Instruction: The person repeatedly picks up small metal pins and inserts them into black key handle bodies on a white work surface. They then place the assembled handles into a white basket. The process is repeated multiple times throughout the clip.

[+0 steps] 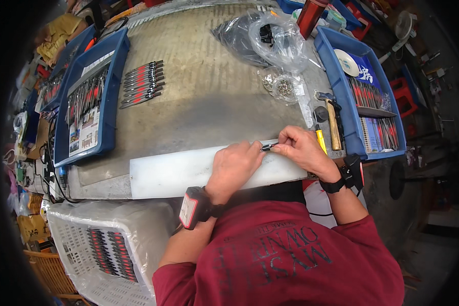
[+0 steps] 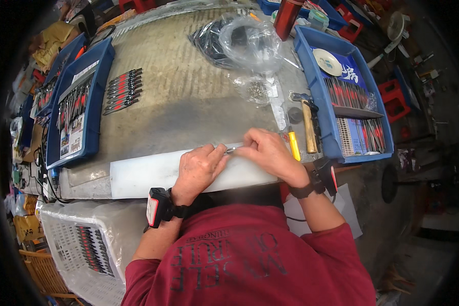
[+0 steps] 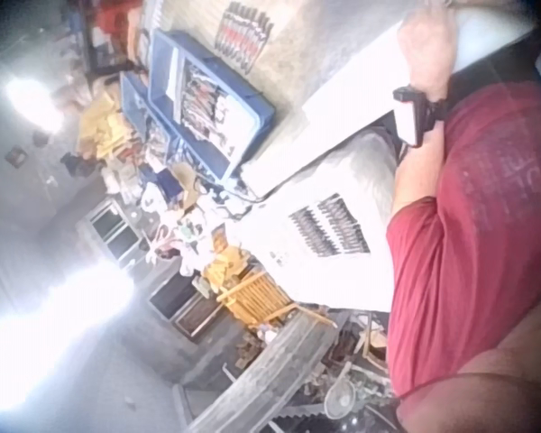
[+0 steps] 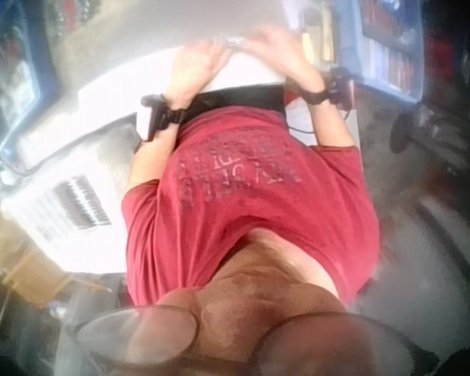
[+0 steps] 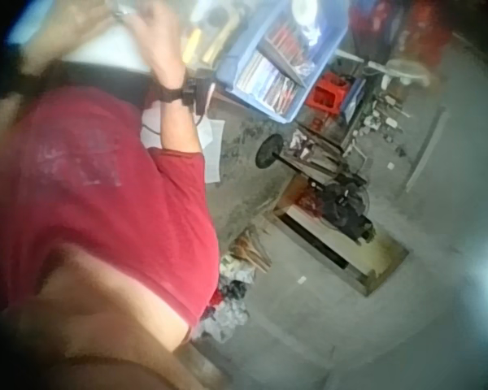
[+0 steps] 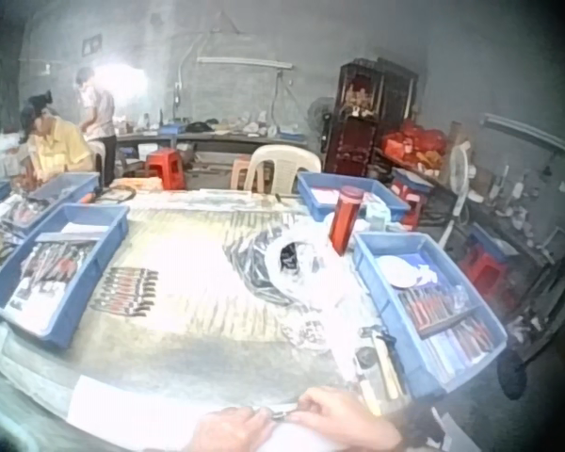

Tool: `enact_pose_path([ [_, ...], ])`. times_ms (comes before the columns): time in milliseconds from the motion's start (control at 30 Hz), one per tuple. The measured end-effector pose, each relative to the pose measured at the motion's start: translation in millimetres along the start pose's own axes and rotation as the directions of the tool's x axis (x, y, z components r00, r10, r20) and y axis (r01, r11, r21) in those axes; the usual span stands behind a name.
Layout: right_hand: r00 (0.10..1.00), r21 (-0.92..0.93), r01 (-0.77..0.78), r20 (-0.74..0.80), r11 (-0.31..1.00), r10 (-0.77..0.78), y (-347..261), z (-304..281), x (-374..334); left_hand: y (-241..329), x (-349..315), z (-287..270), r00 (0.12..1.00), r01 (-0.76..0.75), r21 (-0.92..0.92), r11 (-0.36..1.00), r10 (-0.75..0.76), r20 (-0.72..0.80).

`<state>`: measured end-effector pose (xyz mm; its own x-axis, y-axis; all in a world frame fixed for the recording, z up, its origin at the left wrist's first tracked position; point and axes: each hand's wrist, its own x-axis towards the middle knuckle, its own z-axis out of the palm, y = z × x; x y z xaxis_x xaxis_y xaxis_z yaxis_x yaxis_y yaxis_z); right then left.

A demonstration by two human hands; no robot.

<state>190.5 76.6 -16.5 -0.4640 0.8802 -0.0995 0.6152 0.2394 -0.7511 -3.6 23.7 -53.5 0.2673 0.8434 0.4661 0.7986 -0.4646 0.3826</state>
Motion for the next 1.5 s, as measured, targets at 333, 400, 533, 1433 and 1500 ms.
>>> enact_pose_path([
  [333,0.964,0.065,0.265,-0.016,0.962,-0.264,7,17,-4,10,-1,-12,0.996,0.025,-0.022,0.999,-0.023,0.085],
  [400,0.972,0.177,0.227,0.015,0.958,-0.233,4,14,-7,11,1,-19,0.998,-0.006,-0.060,0.998,0.010,0.069],
  [533,0.958,0.231,0.284,-0.025,0.931,-0.286,-7,8,-11,16,5,-36,0.997,-0.008,-0.123,0.992,0.017,0.075],
  [1433,0.999,0.623,0.049,-0.037,0.780,-0.033,-19,17,-17,28,10,-51,1.000,0.002,0.027,1.000,-0.003,0.008],
  [1500,0.999,0.620,0.050,-0.049,0.783,-0.025,-18,18,-18,27,10,-50,1.000,0.004,0.007,1.000,-0.004,0.004],
])
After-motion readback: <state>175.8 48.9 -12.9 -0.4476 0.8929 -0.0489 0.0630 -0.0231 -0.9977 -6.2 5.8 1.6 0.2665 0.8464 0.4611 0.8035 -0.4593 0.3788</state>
